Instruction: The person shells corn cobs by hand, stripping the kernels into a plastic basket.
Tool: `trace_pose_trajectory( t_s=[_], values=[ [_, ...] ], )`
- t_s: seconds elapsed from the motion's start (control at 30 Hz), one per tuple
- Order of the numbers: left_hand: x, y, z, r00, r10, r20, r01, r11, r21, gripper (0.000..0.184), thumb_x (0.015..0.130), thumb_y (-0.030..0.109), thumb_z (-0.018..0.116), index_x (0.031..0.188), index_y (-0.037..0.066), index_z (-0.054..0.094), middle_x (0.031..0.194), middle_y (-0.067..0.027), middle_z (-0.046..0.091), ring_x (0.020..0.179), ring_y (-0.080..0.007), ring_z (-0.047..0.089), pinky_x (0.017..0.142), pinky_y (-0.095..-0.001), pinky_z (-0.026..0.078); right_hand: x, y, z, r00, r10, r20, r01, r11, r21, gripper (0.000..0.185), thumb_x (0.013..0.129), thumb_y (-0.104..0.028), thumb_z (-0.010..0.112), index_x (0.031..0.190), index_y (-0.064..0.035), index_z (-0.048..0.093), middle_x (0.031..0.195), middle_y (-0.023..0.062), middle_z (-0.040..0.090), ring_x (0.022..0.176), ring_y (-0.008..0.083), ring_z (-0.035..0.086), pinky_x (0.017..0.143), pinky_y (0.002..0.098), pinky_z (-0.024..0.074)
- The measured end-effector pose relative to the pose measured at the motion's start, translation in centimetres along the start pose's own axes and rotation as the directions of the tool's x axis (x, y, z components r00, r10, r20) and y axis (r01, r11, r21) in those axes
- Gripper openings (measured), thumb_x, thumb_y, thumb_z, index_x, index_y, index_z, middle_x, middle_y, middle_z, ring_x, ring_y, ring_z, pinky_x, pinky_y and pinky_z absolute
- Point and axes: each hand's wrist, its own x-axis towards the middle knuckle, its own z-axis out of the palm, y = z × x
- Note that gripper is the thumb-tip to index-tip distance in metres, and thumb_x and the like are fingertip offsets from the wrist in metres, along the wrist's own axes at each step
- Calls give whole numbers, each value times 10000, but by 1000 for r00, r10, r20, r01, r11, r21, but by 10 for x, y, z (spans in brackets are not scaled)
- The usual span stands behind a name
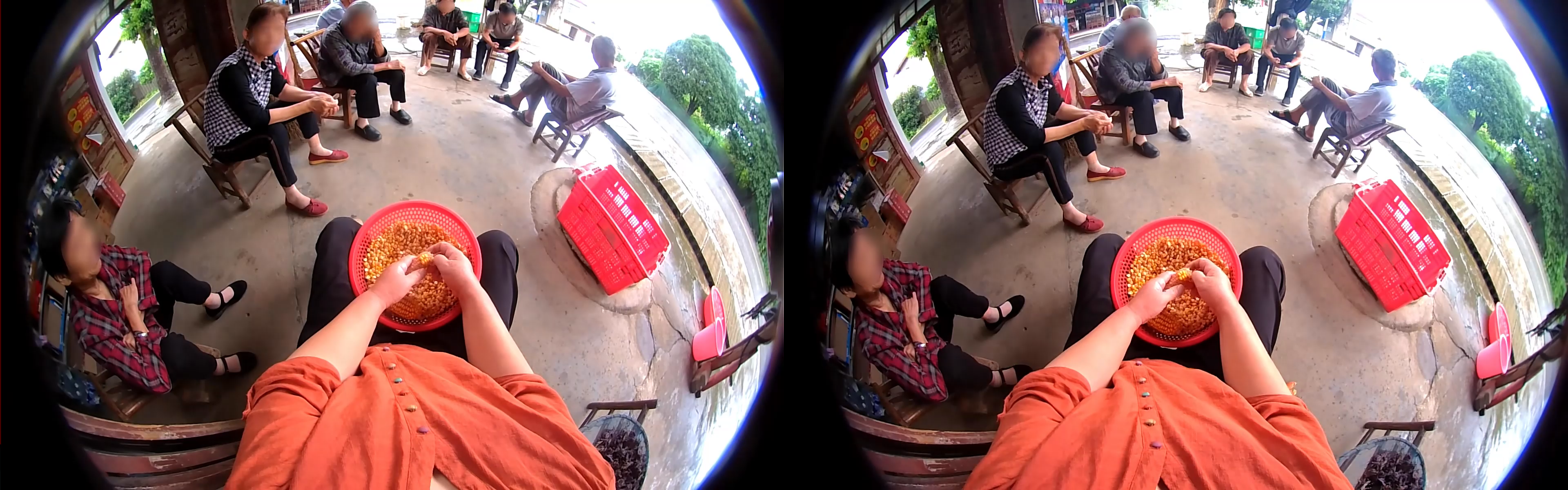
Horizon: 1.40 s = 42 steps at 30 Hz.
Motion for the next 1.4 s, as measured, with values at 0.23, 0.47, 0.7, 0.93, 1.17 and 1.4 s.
trace_pose_trajectory(
  t_s=[0.23,0.47,0.7,0.93,1.17,1.4],
  values=[
    [1,-2,1,999,33,-44,-36,996,-86,331,969,199,623,1217,-17,588,1079,-70,667,994,-121,607,894,-290,485,3,4,-4,998,-24,55,21,998,53,261,904,-17,444,1106,-20,609,843,56,649,682,132,608,621,262,507],
    [-2,7,-1,998,1,-67,-5,998,-57,361,968,251,639,1210,-12,593,1093,-74,665,992,-121,598,890,-291,480,-1,-4,0,996,-54,69,52,998,29,217,977,-184,578,1106,-13,616,847,39,655,691,109,607,641,257,508],
    [-3,8,-1,998,-46,-33,44,998,-36,396,987,255,628,1251,-30,554,1138,-59,633,1043,-93,555,895,-263,465,-2,-1,2,991,-103,82,103,995,12,235,977,-222,630,1093,-18,624,828,20,644,688,86,588,645,237,488],
    [-1,4,-2,997,-67,-31,65,996,-67,365,991,243,631,1235,-17,554,1130,-37,626,1041,-86,553,893,-249,462,-4,-2,2,988,-110,108,110,994,6,268,975,-247,624,1145,-40,615,847,21,661,708,85,614,639,227,493],
    [3,-8,-1,999,-44,-2,43,993,-113,272,993,186,621,1185,0,567,1120,-39,631,1020,-96,561,897,-267,468,-6,-6,1,995,-51,90,49,998,24,224,952,-178,615,1120,-29,616,801,24,645,691,99,616,636,234,499],
    [7,-20,0,998,28,-54,-29,999,-19,298,974,234,642,1158,2,602,1041,-57,670,941,-112,600,841,-293,489,-1,2,1,993,-119,28,122,980,-157,242,947,-135,601,1154,-11,601,915,79,671,776,138,644,696,273,540]
  ],
)
